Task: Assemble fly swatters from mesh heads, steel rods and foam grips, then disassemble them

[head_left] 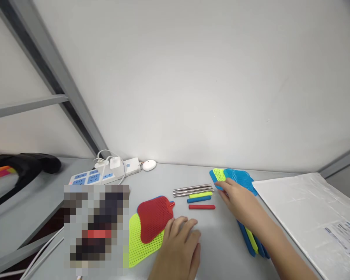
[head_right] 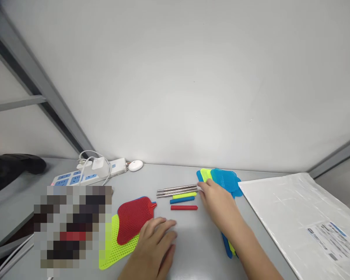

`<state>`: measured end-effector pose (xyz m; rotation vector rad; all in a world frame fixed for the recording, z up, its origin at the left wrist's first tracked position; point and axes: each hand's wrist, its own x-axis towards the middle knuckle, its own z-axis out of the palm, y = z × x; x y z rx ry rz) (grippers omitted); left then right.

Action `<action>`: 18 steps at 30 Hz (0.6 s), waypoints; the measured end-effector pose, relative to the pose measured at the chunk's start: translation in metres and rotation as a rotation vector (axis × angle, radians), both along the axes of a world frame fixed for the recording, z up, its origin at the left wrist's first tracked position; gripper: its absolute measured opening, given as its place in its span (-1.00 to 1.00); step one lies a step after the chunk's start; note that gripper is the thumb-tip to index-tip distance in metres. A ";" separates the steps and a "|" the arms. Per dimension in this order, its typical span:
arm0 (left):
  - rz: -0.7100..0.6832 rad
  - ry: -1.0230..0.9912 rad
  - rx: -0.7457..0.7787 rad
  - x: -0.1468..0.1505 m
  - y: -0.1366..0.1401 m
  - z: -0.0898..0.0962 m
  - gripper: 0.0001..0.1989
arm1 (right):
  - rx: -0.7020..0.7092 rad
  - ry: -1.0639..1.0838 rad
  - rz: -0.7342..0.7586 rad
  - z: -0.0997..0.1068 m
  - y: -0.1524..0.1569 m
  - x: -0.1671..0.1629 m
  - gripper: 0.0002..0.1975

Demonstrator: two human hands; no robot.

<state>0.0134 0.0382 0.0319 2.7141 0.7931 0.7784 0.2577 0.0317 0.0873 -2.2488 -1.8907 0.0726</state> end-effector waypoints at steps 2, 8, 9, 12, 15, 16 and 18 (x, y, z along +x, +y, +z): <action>0.040 0.063 0.006 0.009 -0.001 0.002 -0.70 | -0.057 0.061 0.203 0.003 0.031 -0.012 -0.64; 0.102 0.193 -0.047 0.030 -0.002 0.007 -0.56 | -0.149 0.091 0.438 -0.010 0.095 -0.023 -0.79; 0.104 0.192 -0.058 0.031 -0.003 0.007 -0.58 | -0.160 0.097 0.466 -0.012 0.098 -0.022 -0.80; 0.103 0.167 -0.083 0.029 -0.006 0.006 -0.67 | -0.180 0.112 0.536 -0.016 0.102 -0.019 -0.81; 0.144 0.143 -0.082 0.026 -0.009 0.004 -0.71 | -0.179 0.106 0.580 -0.019 0.102 -0.019 -0.83; 0.175 0.140 -0.073 0.026 -0.010 0.002 -0.73 | -0.174 0.097 0.592 -0.019 0.103 -0.020 -0.84; 0.232 0.142 -0.037 0.026 -0.010 -0.006 -0.82 | -0.154 0.073 0.610 -0.019 0.104 -0.022 -0.88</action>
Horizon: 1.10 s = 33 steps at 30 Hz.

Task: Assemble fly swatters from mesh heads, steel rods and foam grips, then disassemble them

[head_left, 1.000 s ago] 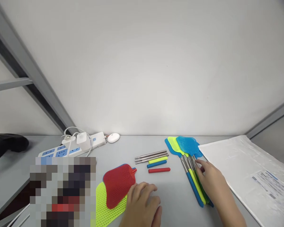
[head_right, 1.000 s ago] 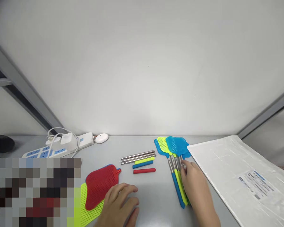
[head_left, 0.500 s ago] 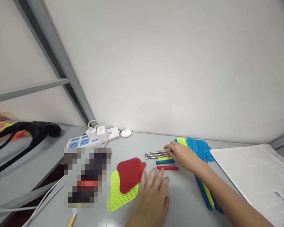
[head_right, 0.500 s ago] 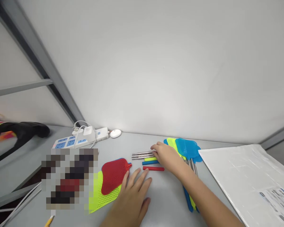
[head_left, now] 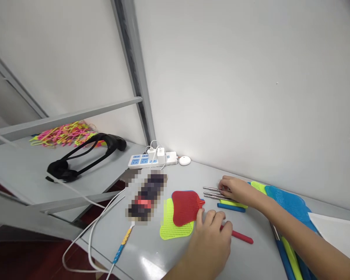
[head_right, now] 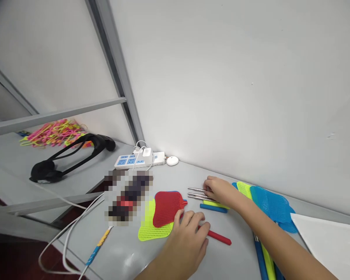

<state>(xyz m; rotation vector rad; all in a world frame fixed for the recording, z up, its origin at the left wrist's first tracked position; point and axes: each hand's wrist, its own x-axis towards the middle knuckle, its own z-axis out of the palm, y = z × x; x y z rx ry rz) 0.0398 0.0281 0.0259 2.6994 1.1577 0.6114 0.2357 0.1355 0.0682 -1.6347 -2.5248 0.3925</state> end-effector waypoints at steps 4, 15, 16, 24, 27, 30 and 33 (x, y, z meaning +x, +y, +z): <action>0.021 -0.002 0.093 -0.002 -0.001 -0.017 -0.98 | 0.102 -0.023 -0.035 0.016 -0.007 0.001 -0.88; -0.122 -0.813 -0.219 -0.034 -0.033 0.014 -0.96 | 0.366 1.129 -0.398 0.074 -0.146 -0.039 -0.95; -0.127 -0.874 -0.254 -0.036 -0.035 0.012 -0.96 | 0.324 1.287 -0.385 0.073 -0.156 -0.050 -0.96; -0.185 -0.737 -0.452 -0.042 -0.051 -0.001 -0.88 | 0.199 1.776 -0.342 0.059 -0.186 -0.113 -0.86; -0.205 -0.699 -0.461 -0.042 -0.052 0.000 -0.86 | 0.237 1.815 -0.312 0.059 -0.188 -0.119 -0.83; -0.197 -0.712 -0.468 -0.041 -0.051 0.000 -0.84 | 0.290 1.819 -0.267 0.060 -0.190 -0.121 -0.81; -0.201 -0.731 -0.478 -0.041 -0.050 0.000 -0.84 | 0.298 1.810 -0.244 0.058 -0.188 -0.124 -0.81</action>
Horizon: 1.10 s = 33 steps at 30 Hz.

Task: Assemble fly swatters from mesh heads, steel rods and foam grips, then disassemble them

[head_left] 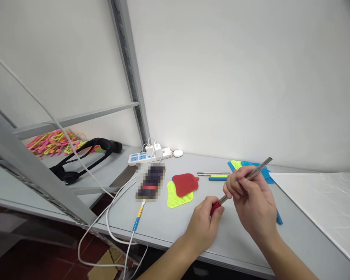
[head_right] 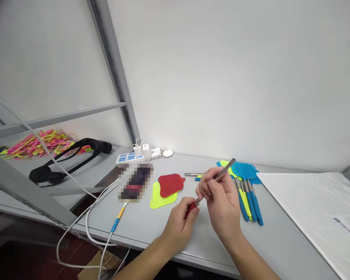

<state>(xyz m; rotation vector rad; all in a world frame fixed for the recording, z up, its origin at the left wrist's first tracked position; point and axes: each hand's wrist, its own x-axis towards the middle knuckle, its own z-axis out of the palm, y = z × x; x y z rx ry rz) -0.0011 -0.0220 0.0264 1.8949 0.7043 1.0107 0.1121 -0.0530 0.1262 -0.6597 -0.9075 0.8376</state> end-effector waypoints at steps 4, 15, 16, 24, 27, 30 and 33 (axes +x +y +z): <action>-0.010 -0.024 -0.019 -0.001 0.001 0.000 -0.83 | -0.007 -0.022 0.025 -0.006 0.004 -0.002 -0.81; -0.077 -0.046 -0.072 0.000 0.004 0.001 -0.80 | -0.068 -0.084 0.132 -0.007 0.001 -0.001 -0.79; -0.085 -0.050 -0.072 0.000 0.004 0.001 -0.80 | -0.073 -0.088 0.141 -0.006 0.001 -0.001 -0.79; -0.116 -0.107 -0.084 0.001 0.001 0.002 -0.80 | -0.132 -0.091 0.207 -0.014 0.008 -0.007 -0.83; -0.147 -0.192 -0.140 0.001 0.000 0.014 -0.81 | -0.263 -0.264 0.248 -0.025 0.009 -0.009 -0.85; -0.244 -0.254 -0.244 0.001 0.000 0.026 -0.76 | -0.353 -0.448 0.250 -0.028 0.007 -0.005 -0.88; -0.234 -0.231 -0.307 0.001 0.002 0.027 -0.73 | -0.314 -0.473 0.155 -0.021 0.005 0.000 -0.90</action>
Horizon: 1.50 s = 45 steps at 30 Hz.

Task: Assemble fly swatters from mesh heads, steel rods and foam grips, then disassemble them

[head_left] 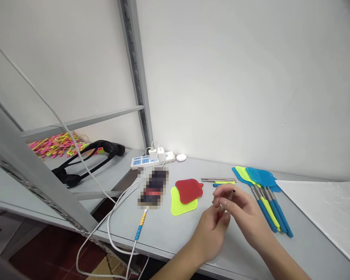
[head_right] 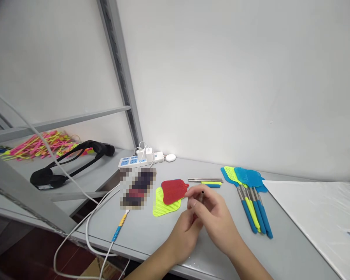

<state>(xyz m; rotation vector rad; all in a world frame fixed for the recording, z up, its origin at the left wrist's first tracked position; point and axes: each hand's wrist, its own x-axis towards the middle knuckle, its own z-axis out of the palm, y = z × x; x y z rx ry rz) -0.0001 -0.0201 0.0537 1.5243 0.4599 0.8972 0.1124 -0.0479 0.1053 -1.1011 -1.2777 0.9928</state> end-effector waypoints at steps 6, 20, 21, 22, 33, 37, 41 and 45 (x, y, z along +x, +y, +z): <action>-0.036 0.138 -0.111 0.001 0.004 -0.018 -0.77 | -0.015 0.147 -0.057 0.013 0.007 -0.009 -0.74; -0.044 0.196 -0.138 0.004 0.008 -0.026 -0.84 | 0.073 0.275 -0.139 -0.015 0.018 -0.018 -0.64; -0.043 0.194 -0.137 0.004 0.008 -0.025 -0.84 | 0.070 0.274 -0.145 -0.016 0.019 -0.017 -0.65; -0.042 0.192 -0.136 0.005 0.008 -0.025 -0.84 | 0.067 0.271 -0.150 -0.018 0.019 -0.016 -0.65; -0.043 0.194 -0.169 0.008 0.013 -0.029 -0.78 | 0.038 0.252 -0.125 -0.022 0.029 -0.018 -0.63; -0.041 0.191 -0.184 0.008 0.013 -0.030 -0.78 | 0.037 0.241 -0.104 -0.025 0.030 -0.016 -0.64; -0.041 0.189 -0.200 0.007 0.012 -0.029 -0.79 | 0.034 0.217 -0.100 -0.027 0.028 -0.017 -0.65; -0.032 0.169 -0.212 0.007 0.012 -0.026 -0.80 | 0.029 0.194 -0.075 -0.024 0.030 -0.017 -0.65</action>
